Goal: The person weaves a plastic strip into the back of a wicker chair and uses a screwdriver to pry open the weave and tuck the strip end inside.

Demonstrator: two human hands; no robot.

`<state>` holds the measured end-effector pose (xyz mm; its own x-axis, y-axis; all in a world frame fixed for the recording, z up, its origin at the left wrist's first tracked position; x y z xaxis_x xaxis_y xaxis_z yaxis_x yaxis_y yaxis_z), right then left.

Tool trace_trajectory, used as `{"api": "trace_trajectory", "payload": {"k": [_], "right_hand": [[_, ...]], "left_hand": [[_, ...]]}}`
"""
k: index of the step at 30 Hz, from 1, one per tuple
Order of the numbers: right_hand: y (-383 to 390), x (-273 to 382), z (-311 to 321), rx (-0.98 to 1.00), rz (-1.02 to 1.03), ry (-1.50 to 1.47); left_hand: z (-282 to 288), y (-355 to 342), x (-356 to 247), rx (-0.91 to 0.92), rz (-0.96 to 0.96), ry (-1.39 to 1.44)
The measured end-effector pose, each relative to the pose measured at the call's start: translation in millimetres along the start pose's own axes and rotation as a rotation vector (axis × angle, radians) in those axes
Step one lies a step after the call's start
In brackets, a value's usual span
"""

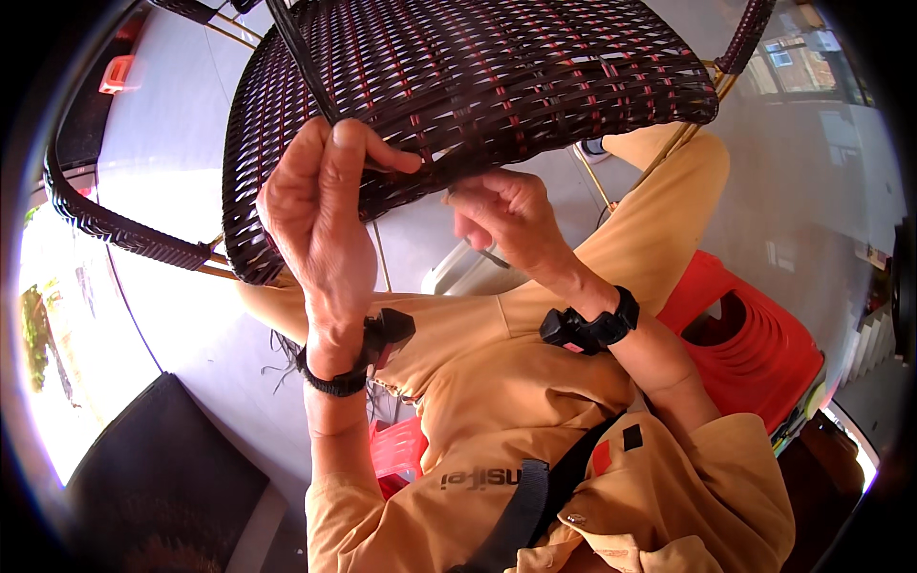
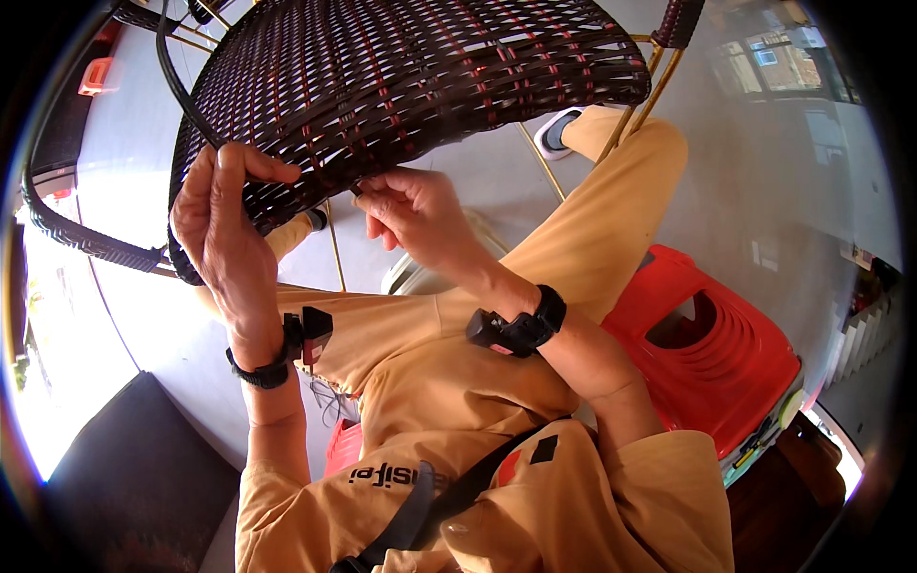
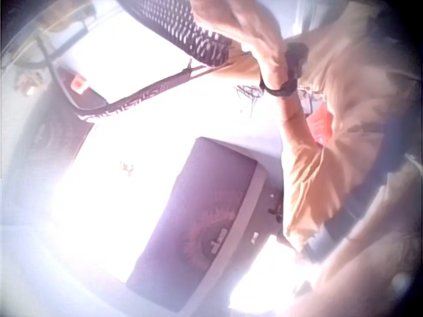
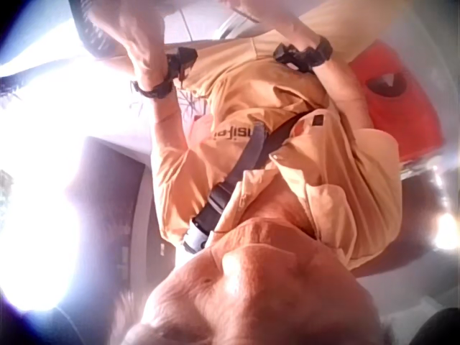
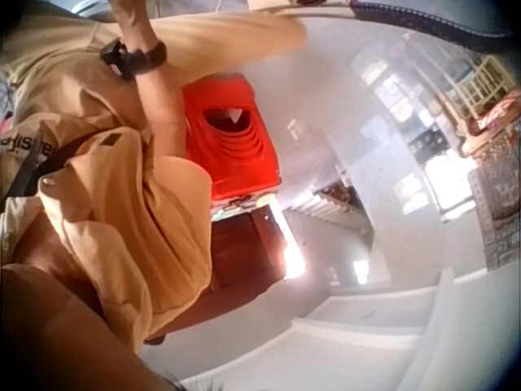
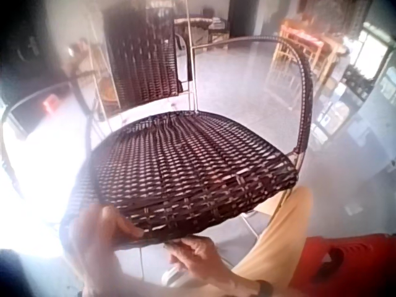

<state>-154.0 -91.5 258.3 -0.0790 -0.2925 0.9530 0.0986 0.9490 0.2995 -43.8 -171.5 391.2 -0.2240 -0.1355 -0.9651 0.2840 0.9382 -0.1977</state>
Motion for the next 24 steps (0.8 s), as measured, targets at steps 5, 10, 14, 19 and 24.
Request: {"api": "trace_trajectory", "payload": {"k": [5, 10, 14, 19, 24], "right_hand": [[9.8, 7.1, -17.1, -0.004, -0.002, -0.035], [15.3, 7.7, -25.9, -0.008, 0.023, 0.089], [11.6, 3.4, -25.7, -0.01, 0.028, 0.152], [12.6, 23.0, -17.6, -0.146, 0.23, 0.302], [25.8, 35.1, -28.7, -0.055, 0.249, 0.424]], "left_hand": [[5.4, -10.3, 13.4, -0.055, 0.133, 0.096], [-2.1, -17.2, 14.7, -0.029, 0.111, 0.087], [-7.8, -17.3, 21.0, -0.024, 0.089, 0.091], [-8.9, -19.5, 20.3, -0.014, 0.086, -0.03], [-8.7, -22.2, 17.5, 0.023, 0.058, -0.002]]}}
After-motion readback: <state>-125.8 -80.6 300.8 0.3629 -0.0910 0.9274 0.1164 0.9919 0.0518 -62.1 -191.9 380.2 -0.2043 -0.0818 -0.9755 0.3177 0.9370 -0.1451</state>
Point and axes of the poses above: each hand's wrist, its own y-axis away from the middle knuckle, its own z-axis out of the back of the hand, x = y × z, the point moved 10 cm from there along -y, towards the middle knuckle, and after that the axes turned 15 degrees about y, right-handed, at the moved point
